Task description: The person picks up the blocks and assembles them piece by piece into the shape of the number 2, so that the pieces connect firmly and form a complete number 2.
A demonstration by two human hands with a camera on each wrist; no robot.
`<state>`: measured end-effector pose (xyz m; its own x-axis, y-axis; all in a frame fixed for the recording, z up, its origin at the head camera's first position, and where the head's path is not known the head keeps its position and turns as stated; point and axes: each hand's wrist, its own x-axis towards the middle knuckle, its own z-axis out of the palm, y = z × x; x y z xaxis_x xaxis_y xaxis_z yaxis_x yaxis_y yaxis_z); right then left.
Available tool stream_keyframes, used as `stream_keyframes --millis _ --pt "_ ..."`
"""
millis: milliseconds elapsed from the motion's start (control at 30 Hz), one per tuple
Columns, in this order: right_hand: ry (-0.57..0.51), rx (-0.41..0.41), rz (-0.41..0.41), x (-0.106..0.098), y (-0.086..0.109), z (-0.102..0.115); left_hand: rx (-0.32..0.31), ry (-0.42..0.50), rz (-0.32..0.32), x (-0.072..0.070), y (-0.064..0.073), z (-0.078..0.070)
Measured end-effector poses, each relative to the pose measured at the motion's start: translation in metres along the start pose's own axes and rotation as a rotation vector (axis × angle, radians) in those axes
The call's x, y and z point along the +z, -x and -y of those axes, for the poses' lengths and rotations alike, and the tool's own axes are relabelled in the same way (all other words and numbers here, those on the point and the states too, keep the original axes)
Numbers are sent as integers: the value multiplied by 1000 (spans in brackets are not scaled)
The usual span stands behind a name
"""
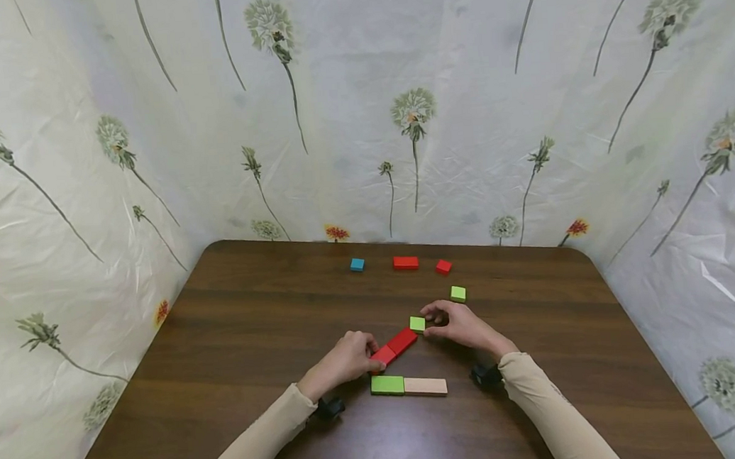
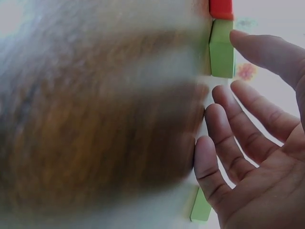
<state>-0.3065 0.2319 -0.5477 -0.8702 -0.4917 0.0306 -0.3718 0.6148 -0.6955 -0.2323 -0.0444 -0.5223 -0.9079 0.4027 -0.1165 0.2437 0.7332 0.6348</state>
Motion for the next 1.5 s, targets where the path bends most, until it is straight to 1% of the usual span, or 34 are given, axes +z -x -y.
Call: stream_keyframes --millis 333,667,900,1100,1333,1500 --pt "-11 38 -7 -3 1 -2 5 1 -4 1 1 2" --pt "-4 50 -61 -15 3 -2 4 9 -5 2 2 2" --pt "35 52 -117 -24 3 -1 1 -5 -9 1 1 2" --pt "36 91 -145 -30 5 -5 -1 18 -4 2 2 3" --pt "33 117 -197 -38 6 -8 13 6 -4 2 1 4" --pt "61 138 -231 -44 6 -12 29 -4 -6 -1 1 3"
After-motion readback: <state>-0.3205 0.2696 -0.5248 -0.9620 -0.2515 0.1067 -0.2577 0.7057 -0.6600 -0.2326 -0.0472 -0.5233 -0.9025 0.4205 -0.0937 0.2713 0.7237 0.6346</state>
